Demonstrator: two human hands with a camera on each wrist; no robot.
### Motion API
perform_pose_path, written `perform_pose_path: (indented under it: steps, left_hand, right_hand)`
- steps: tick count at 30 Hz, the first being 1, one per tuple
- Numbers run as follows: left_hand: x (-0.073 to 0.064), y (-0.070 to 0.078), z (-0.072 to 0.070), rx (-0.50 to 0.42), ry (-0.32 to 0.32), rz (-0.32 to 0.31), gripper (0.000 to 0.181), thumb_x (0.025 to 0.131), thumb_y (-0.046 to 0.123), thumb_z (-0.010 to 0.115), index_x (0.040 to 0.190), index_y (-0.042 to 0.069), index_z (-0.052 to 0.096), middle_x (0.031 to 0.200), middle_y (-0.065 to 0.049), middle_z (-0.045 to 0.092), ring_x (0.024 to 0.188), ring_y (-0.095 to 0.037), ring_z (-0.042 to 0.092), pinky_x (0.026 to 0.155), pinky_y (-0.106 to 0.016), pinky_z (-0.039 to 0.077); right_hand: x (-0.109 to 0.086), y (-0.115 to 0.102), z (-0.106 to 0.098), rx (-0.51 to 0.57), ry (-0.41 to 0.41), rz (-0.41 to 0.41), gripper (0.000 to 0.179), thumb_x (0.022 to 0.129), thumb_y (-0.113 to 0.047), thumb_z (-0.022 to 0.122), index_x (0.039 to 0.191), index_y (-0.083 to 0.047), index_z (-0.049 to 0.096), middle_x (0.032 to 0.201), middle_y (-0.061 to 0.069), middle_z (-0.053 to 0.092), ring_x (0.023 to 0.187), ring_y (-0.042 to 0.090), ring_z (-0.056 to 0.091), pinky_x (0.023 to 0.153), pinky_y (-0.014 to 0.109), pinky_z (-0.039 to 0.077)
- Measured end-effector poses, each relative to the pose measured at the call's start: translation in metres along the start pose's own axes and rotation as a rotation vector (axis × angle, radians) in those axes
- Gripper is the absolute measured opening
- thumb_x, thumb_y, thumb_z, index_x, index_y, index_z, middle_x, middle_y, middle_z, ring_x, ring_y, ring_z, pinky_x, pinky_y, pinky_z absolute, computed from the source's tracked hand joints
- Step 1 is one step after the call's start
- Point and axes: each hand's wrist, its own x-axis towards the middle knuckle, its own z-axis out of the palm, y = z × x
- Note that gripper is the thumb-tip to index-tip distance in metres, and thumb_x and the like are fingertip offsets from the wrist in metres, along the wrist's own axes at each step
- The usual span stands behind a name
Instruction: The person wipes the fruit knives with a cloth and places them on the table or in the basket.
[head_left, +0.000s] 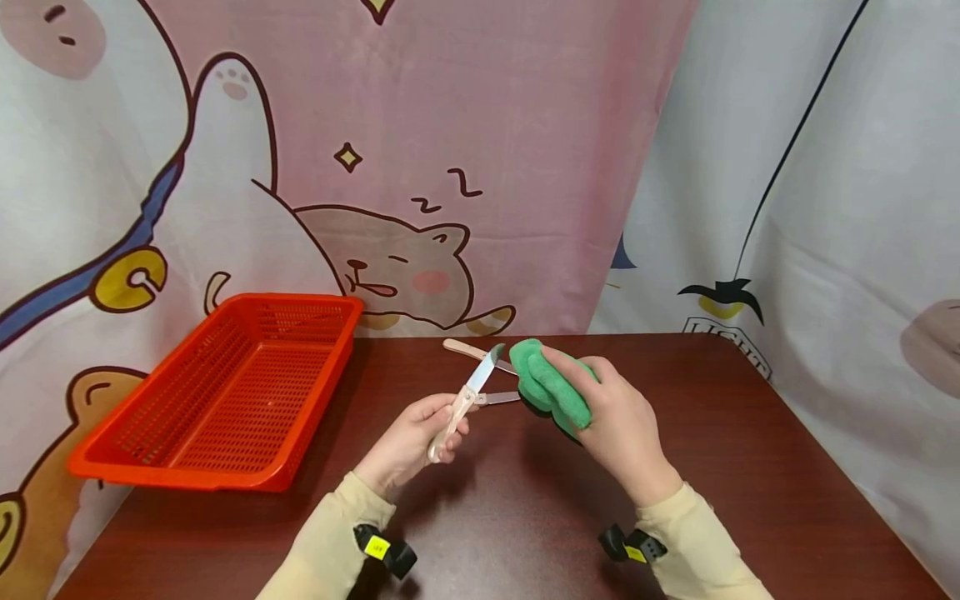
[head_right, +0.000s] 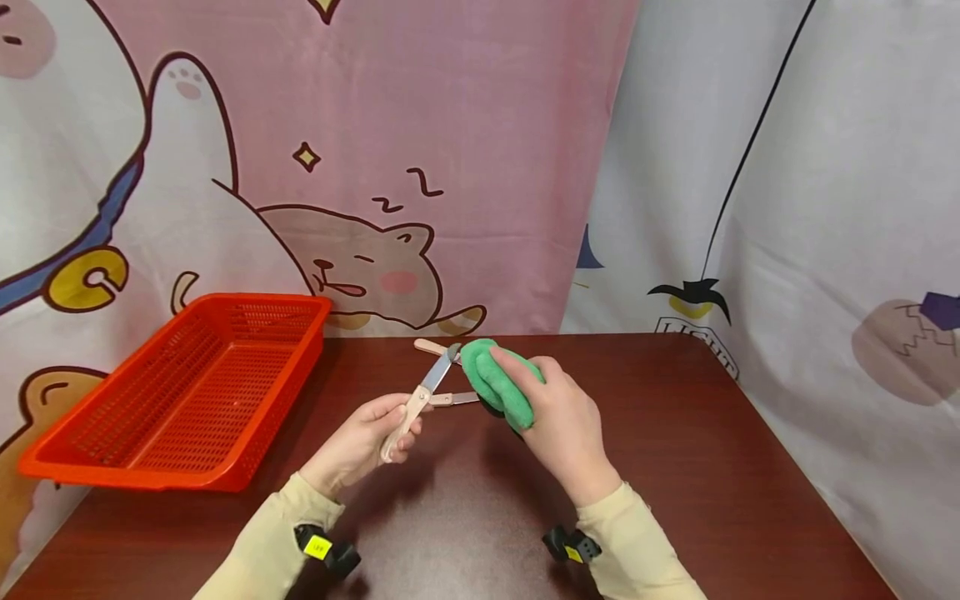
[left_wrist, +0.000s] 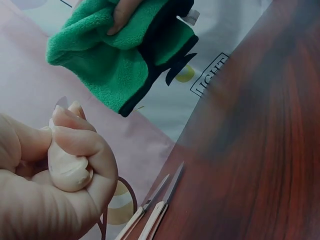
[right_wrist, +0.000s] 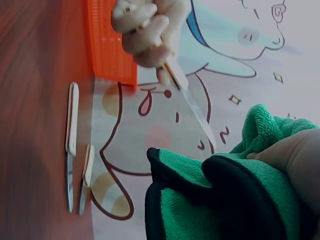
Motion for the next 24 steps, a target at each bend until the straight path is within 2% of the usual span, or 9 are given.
perform_pose_path:
  steps: [4,9,18,24]
  left_hand:
    - [0.002,0.002,0.001,-0.012,-0.001,0.002,0.037,0.106,0.005,0.038,0.133,-0.02,0.04,0.087,-0.007,0.058,0.066,-0.01,0.051,0.055,-0.019,0.046]
    - [0.003,0.001,0.005,-0.009,-0.004,0.012,0.035,0.106,0.004,0.038,0.131,-0.019,0.04,0.087,-0.007,0.059,0.065,-0.009,0.051,0.056,-0.019,0.047]
    - [0.003,-0.002,0.011,-0.015,-0.01,0.019,0.022,0.106,0.006,0.04,0.123,-0.002,0.051,0.089,-0.007,0.06,0.067,-0.01,0.052,0.058,-0.019,0.048]
    - [0.004,-0.005,0.014,-0.026,-0.074,0.044,0.022,0.106,0.005,0.041,0.12,0.005,0.058,0.087,-0.006,0.06,0.065,-0.011,0.052,0.057,-0.02,0.048]
  right_hand:
    - [-0.002,-0.009,0.003,0.014,0.009,-0.052,0.087,0.066,-0.007,0.089,0.141,-0.032,0.053,0.109,0.009,0.058,0.08,0.025,0.064,0.053,0.038,0.05]
    - [-0.005,-0.019,0.011,0.031,0.001,-0.1,0.087,0.065,-0.002,0.086,0.14,-0.032,0.055,0.109,0.008,0.058,0.081,0.025,0.064,0.053,0.038,0.051]
    - [-0.008,-0.029,0.025,0.032,-0.001,-0.146,0.084,0.065,-0.002,0.086,0.139,-0.03,0.057,0.108,0.007,0.058,0.078,0.022,0.063,0.052,0.036,0.05]
    - [-0.008,-0.03,0.031,0.029,-0.011,-0.144,0.087,0.063,0.001,0.083,0.139,-0.032,0.057,0.106,0.006,0.058,0.077,0.021,0.062,0.05,0.034,0.049]
